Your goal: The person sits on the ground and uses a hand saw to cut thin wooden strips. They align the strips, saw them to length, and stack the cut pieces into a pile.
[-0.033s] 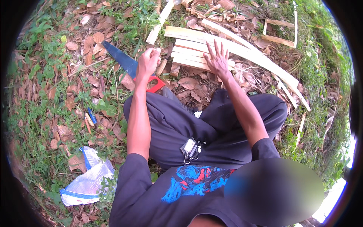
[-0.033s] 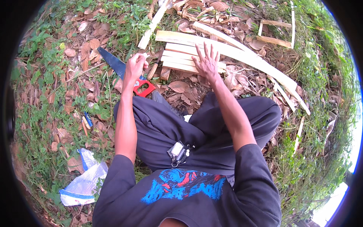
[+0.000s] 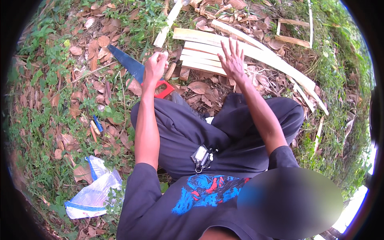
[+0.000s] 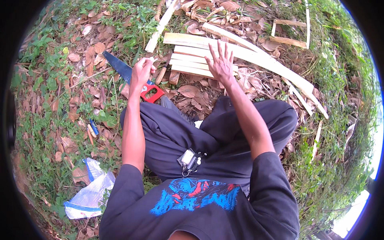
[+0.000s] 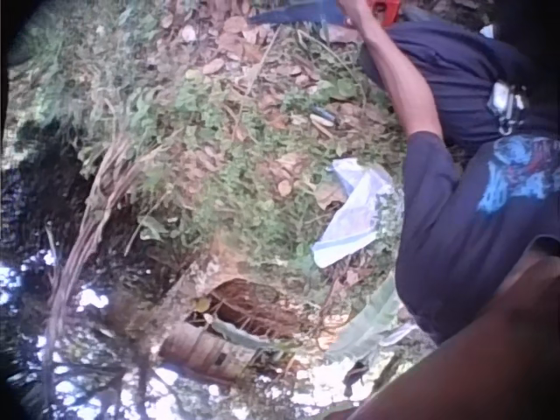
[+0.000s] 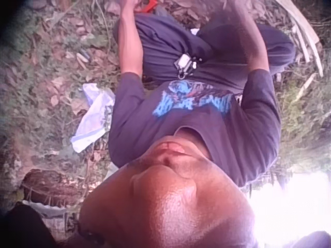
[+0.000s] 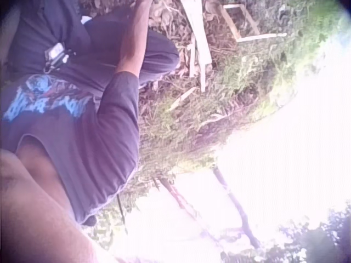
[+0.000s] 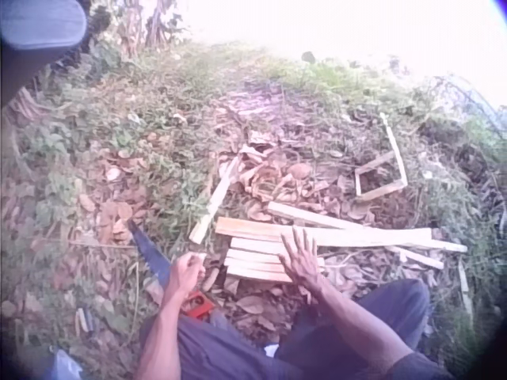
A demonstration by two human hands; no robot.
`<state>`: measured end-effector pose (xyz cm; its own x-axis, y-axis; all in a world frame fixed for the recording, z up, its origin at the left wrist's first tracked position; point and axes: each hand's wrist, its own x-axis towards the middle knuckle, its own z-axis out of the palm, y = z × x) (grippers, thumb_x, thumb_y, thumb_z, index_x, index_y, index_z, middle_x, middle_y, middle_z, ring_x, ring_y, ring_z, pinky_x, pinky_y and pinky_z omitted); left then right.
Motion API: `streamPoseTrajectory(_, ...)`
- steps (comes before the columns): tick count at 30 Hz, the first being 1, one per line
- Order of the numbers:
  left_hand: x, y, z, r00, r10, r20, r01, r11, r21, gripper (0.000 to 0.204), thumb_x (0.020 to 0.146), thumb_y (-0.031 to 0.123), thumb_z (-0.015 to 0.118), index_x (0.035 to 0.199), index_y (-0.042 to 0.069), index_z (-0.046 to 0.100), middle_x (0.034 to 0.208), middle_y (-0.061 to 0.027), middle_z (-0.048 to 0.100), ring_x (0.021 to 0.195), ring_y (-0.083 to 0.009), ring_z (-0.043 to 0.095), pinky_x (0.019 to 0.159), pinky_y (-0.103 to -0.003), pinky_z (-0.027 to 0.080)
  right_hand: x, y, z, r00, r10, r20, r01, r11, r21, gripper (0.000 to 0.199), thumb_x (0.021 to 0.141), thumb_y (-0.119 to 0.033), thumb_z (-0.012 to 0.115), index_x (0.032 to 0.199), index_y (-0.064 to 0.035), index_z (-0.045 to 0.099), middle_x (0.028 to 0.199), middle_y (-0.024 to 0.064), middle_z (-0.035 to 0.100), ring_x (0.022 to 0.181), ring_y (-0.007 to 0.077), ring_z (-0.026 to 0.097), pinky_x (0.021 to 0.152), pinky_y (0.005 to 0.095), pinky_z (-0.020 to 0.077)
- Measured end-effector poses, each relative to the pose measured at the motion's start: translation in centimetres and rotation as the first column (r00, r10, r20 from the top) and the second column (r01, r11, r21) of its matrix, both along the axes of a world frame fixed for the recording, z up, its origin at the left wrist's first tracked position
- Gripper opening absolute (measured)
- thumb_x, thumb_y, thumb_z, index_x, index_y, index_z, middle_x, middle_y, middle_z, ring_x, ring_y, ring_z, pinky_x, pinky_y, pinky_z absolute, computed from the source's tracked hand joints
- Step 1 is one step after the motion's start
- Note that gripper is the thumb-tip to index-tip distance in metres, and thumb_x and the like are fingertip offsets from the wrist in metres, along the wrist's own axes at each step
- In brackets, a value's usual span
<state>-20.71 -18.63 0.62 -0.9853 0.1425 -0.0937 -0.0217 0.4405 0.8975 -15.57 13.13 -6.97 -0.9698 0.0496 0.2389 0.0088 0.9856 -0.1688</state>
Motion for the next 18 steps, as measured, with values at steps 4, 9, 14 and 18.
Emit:
streamPoseTrajectory(4,1.2,-1.0,0.2,0.999,0.043,0.006,-0.043,0.999,-0.001,0.035,0.095,0.033,0.057,0.094,-0.001,0.063,0.07,-0.0073,0.067,0.063,-0.0123,0.064,0.058,-0.027,0.05,1.0,4.9,8.5,0.981,-0.053,-0.186,0.038,0.996,-0.085,0.061,0.099,-0.056,0.022,0.152,-0.026,0.019,0.16,0.0096,0.007,0.146,0.035,0.002,0.116,0.0563,0.0097)
streamPoseTrajectory(9,1.1,-1.3,0.5,0.999,0.051,0.005,-0.051,0.998,-0.027,0.033,0.095,0.031,0.055,0.094,-0.001,0.063,0.071,-0.0073,0.067,0.063,-0.0127,0.065,0.057,-0.027,0.049,6.8,12.4,17.6,0.973,-0.198,-0.121,0.119,0.873,-0.474,0.056,0.101,-0.045,0.035,0.141,-0.0067,0.042,0.141,0.0157,0.045,0.129,0.0283,0.044,0.106,0.0401,0.0376)
streamPoseTrajectory(14,1.0,-0.6,-0.4,1.0,0.004,0.026,0.0,0.989,-0.146,0.031,0.093,0.029,0.056,0.096,0.0,0.064,0.072,-0.0075,0.068,0.064,-0.013,0.066,0.058,-0.028,0.051,11.8,20.3,14.9,0.843,-0.518,0.149,0.433,0.488,-0.758,0.041,0.094,-0.029,0.056,0.117,0.0039,0.061,0.101,0.0151,0.071,0.092,0.0186,0.069,0.079,0.0286,0.0525)
streamPoseTrajectory(18,1.2,-1.2,-1.5,0.999,-0.027,0.04,0.036,0.967,-0.252,0.034,0.09,0.032,0.06,0.097,-0.001,0.065,0.072,-0.0082,0.069,0.065,-0.0133,0.067,0.061,-0.029,0.052,11.5,19.4,15.9,0.853,-0.522,-0.016,0.272,0.47,-0.839,0.036,0.093,-0.027,0.057,0.112,0.0034,0.063,0.098,0.013,0.072,0.089,0.019,0.07,0.081,0.0285,0.0518)
